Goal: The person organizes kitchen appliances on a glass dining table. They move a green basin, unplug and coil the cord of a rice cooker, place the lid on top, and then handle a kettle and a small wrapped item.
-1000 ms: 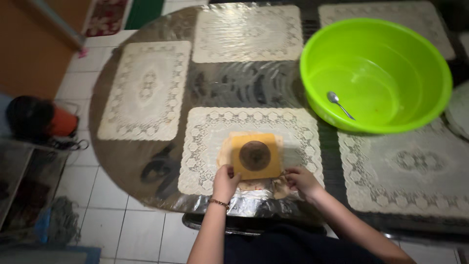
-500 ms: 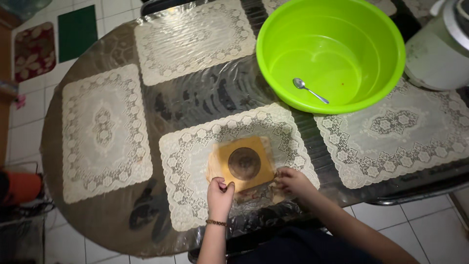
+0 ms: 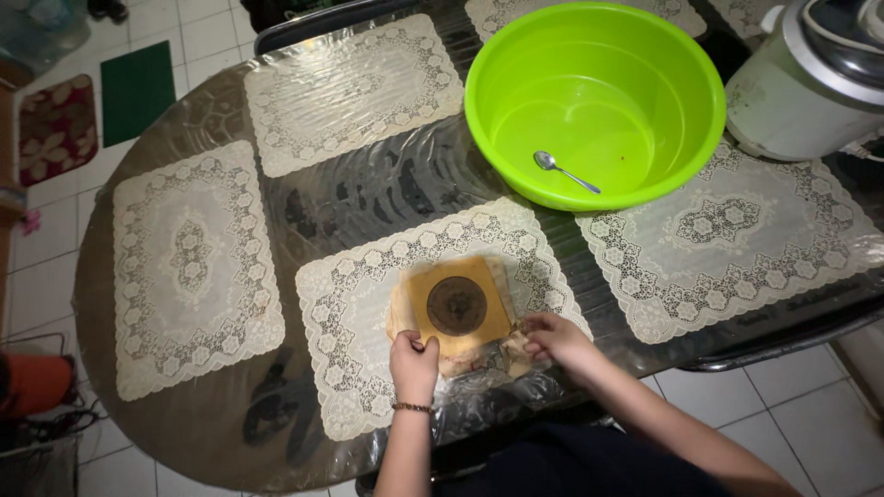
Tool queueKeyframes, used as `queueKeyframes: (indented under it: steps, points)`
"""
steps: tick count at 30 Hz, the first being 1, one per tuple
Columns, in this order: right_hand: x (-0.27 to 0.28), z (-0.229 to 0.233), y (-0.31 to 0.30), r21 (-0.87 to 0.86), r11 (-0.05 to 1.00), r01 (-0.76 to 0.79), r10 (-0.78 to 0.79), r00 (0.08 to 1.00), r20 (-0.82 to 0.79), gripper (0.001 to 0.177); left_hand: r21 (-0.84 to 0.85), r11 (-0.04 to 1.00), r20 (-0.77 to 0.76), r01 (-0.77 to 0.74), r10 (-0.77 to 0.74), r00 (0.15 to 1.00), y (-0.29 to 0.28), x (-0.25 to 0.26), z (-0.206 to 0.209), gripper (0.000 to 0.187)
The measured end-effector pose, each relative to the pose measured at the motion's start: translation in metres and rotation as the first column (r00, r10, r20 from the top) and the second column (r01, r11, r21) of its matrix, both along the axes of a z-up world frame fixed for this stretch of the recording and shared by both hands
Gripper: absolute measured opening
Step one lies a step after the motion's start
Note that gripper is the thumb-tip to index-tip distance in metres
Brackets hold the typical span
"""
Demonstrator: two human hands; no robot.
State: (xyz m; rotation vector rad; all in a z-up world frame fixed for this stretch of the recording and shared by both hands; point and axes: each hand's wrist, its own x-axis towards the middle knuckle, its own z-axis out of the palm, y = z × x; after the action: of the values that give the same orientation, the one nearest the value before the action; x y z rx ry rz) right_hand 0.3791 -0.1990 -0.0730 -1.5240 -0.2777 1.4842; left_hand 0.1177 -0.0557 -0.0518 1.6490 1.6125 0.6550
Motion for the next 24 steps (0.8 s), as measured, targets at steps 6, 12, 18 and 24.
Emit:
queueKeyframes:
  steps: [6,12,18,24]
  points:
    - [0.008,0.017,0.008,0.019,0.989,-0.146,0.145,0.988,0.052,0.051,-0.004,1.0,-0.041,-0.016,0.015,0.999,-0.005,0.001,-0.009,0.036]
    - [0.04,0.04,-0.002,-0.033,0.986,-0.164,0.161,0.982,-0.094,0.045,-0.081,0.997,0.019,-0.012,0.014,1.0,-0.028,0.034,-0.025,0.038]
    - [0.14,0.012,-0.061,0.0,0.992,-0.13,0.129,0.987,-0.096,0.02,-0.076,0.997,0.065,0.032,-0.027,0.998,-0.097,0.135,-0.024,0.04]
    - [0.197,0.003,-0.093,-0.103,0.987,-0.121,0.137,0.977,0.161,0.028,-0.083,0.996,0.077,-0.009,0.015,0.997,-0.145,0.206,-0.004,0.039]
